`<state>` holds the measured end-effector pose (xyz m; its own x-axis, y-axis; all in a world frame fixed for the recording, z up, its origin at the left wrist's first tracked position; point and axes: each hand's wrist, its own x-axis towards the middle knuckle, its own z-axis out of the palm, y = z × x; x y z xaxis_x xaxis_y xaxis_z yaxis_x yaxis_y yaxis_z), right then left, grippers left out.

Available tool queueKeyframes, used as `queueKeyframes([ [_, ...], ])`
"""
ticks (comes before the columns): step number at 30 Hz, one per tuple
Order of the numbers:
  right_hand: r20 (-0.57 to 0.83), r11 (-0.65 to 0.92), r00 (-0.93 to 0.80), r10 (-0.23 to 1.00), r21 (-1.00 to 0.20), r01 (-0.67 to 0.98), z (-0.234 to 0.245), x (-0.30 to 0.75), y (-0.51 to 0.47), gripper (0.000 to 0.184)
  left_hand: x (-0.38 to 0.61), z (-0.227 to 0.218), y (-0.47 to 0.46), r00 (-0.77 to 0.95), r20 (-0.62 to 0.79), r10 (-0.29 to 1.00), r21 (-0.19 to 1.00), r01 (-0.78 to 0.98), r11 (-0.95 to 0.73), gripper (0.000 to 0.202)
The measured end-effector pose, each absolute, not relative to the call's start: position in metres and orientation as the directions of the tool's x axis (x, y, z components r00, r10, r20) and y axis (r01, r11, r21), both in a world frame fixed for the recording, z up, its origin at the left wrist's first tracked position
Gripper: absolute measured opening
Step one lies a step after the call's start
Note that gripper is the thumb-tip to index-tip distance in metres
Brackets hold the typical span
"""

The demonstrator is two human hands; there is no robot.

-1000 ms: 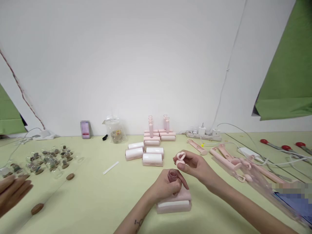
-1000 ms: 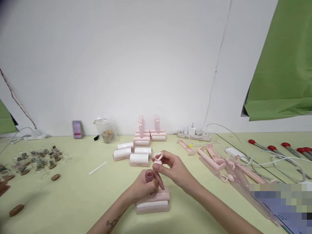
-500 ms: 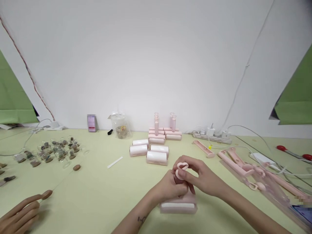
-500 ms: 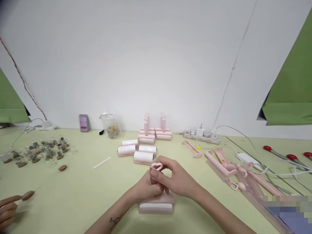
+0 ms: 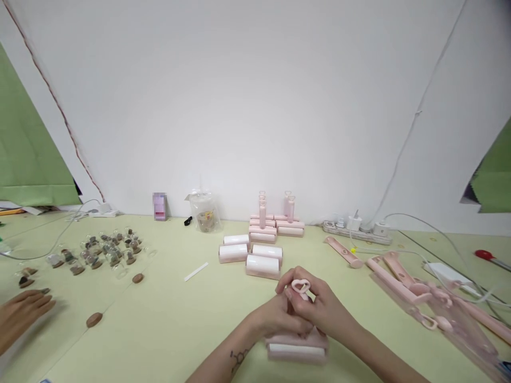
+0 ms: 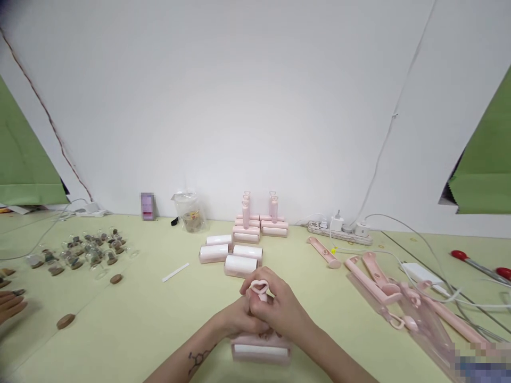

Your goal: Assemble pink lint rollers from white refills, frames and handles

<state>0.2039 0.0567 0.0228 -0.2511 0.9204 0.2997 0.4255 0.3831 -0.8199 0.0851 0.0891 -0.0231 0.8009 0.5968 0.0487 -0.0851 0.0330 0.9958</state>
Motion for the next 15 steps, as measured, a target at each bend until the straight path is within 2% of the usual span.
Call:
queueKeyframes([
  [3, 0.277, 0.399, -0.320, 0.906, -0.813, 0.425, 0.032, 0.209, 0.060, 0.005, 0.088, -0.026, 0.095, 0.836, 0.052, 0.546, 0.990, -0.113, 0.079, 0.058],
  [5, 0.240, 0.432, -0.422, 0.874, -0.781, 0.451, 0.039, 0.213, 0.064, 0.004, 0.091, -0.030, 0.096, 0.835, 0.059, 0.547, 0.988, -0.128, 0.089, 0.070],
  [8, 0.192, 0.483, -0.537, 0.822, -0.736, 0.475, 0.045, 0.216, 0.074, 0.007, 0.094, -0.034, 0.094, 0.825, 0.060, 0.562, 0.988, -0.129, 0.084, 0.078],
  [12, 0.186, 0.519, -0.596, 0.781, -0.723, 0.455, 0.045, 0.213, 0.079, 0.013, 0.092, -0.040, 0.088, 0.779, 0.054, 0.625, 0.995, -0.095, 0.033, 0.082],
  [15, 0.114, 0.440, -0.618, 0.778, -0.801, 0.405, 0.046, 0.211, 0.075, 0.038, 0.090, -0.048, 0.086, 0.734, 0.038, 0.678, 0.999, -0.015, -0.040, 0.086],
])
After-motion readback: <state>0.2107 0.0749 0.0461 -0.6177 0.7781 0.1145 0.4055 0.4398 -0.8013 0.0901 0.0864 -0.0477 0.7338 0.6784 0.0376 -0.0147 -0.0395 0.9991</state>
